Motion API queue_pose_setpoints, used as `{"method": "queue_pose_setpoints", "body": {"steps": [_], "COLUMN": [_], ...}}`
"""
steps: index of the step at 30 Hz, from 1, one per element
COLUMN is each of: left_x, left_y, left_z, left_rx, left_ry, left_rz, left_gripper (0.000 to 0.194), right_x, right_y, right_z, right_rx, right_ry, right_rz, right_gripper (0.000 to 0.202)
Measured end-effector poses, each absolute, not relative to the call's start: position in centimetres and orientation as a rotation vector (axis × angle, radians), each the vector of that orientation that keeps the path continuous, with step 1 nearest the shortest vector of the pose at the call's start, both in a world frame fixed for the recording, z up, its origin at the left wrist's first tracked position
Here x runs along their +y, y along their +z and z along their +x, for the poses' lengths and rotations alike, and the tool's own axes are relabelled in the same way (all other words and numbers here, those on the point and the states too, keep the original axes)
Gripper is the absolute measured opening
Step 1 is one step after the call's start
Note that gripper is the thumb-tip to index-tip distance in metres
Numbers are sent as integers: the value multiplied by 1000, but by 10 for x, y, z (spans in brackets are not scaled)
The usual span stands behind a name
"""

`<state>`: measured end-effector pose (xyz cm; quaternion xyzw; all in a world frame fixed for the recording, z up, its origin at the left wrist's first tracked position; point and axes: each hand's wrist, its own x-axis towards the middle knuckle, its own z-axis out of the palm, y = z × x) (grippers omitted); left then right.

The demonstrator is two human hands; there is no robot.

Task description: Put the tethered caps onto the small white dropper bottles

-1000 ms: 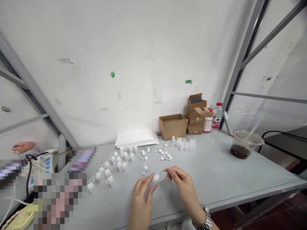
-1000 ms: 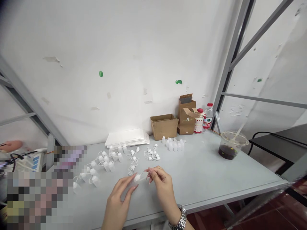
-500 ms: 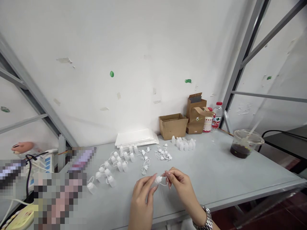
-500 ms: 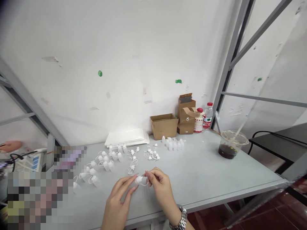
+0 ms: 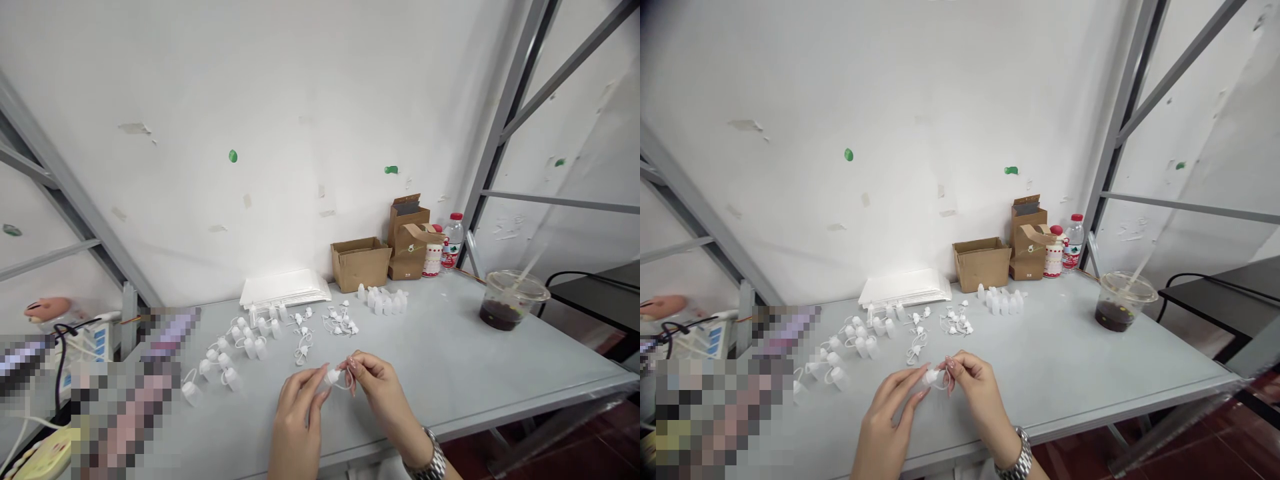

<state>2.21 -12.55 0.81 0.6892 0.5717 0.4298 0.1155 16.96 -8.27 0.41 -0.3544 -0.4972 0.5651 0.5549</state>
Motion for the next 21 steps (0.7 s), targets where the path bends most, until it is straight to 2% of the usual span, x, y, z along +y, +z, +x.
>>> {"method": "queue_pose_setpoints", "body": {"steps": [7,21], "left_x": [-130,-127], "left_y": [14,7], "left_z": [25,21], "left_rx": [1671,1691], "left_ry": [1280,1278], "left_rz": [2108,2207], "left_gripper": [30,31], "right_x": [-85,-81], "right_y": [5,1], "right_z": [167,169], "right_rx": [-962,-1061], "right_ry": [1616,1462], "right_rz": [-645,-731], "right_gripper": [24,25]}}
